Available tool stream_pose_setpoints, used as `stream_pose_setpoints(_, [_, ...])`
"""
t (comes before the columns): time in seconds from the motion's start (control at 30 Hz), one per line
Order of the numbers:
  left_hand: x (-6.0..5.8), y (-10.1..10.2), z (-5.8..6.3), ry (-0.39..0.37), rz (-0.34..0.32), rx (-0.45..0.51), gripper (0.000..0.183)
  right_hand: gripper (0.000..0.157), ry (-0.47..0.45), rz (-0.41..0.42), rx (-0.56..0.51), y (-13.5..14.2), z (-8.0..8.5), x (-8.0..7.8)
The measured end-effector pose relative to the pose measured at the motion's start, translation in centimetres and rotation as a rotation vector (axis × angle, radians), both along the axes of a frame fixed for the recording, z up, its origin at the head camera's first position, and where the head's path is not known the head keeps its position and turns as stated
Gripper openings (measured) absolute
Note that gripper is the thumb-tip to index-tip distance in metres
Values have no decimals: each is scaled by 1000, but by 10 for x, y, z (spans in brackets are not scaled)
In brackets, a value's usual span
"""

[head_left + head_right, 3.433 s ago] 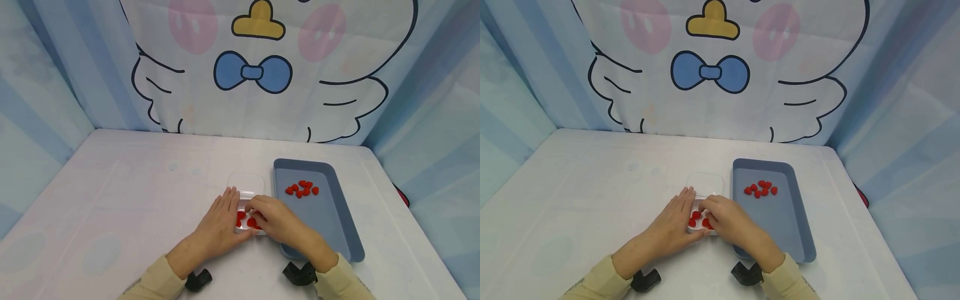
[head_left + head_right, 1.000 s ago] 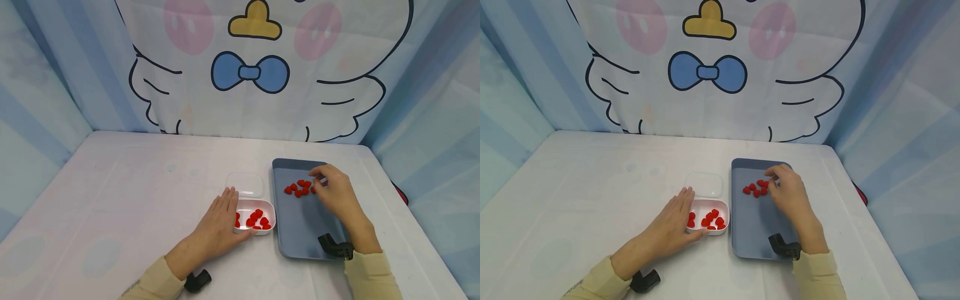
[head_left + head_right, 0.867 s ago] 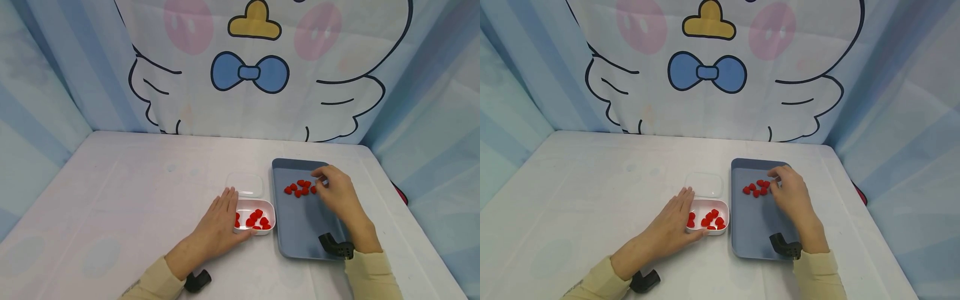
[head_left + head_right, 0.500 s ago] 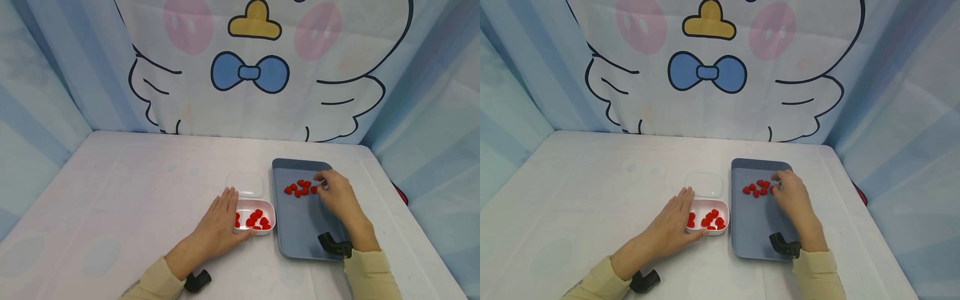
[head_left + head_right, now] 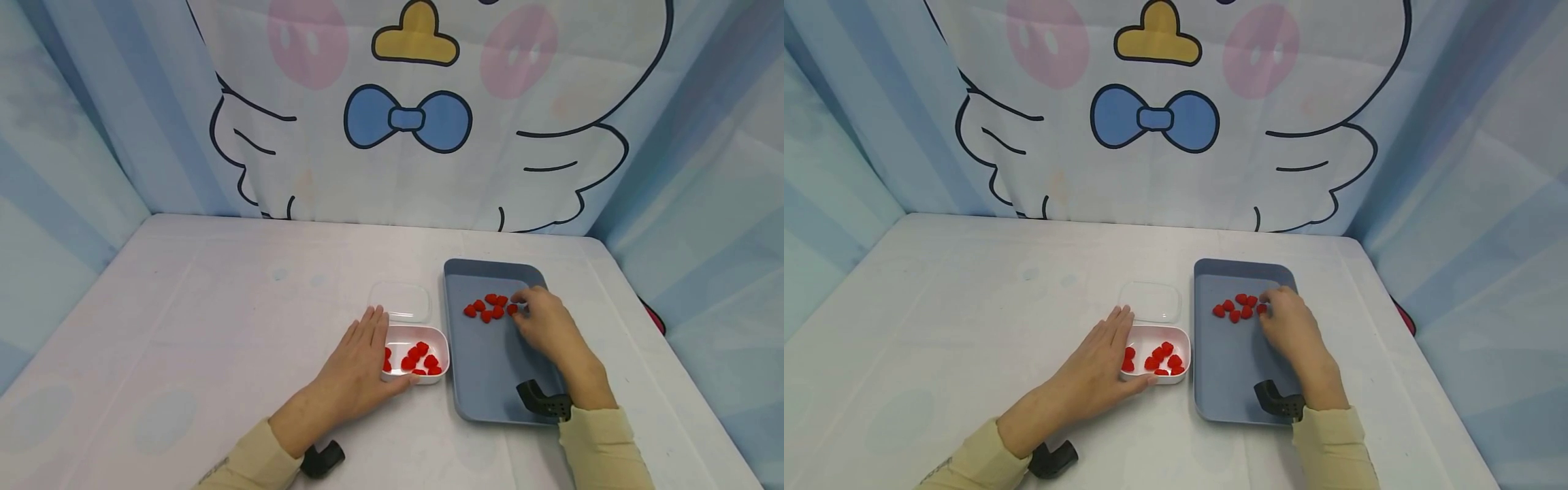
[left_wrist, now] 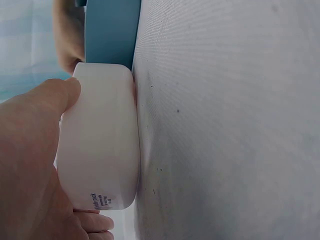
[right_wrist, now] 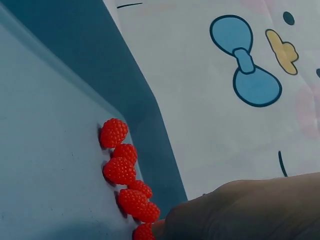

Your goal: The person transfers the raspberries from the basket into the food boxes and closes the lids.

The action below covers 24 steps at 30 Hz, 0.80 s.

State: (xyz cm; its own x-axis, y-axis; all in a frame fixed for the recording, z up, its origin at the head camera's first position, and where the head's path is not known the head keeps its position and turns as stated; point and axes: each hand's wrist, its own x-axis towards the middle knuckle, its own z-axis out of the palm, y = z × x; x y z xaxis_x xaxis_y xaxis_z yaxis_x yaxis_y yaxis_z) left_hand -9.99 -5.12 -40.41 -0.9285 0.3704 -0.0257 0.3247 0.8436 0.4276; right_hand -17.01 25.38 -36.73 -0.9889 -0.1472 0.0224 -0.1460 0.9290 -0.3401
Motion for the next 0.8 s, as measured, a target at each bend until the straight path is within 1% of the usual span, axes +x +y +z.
stream_pose_setpoints(0.2, [0, 0, 1, -4, -3, 5, 104, 27, -43, 2, 27, -1, 0, 0])
stream_pose_setpoints(0.27, [0, 0, 1, -4, -3, 7, 103, 25, -46, 2, 30, -1, 0, 0])
stream_pose_setpoints(0.53, [0, 0, 1, -3, 0, 1, 104, 6, -22, 29, 5, 1, -1, 1])
stream_pose_setpoints(0.63, [0, 0, 0, -1, -1, -2, 104, 4, -21, 37, -4, 1, -2, 1])
stream_pose_setpoints(0.8, [-1, 0, 0, -5, 0, -1, 104, 6, -31, 31, 4, 1, -3, 1])
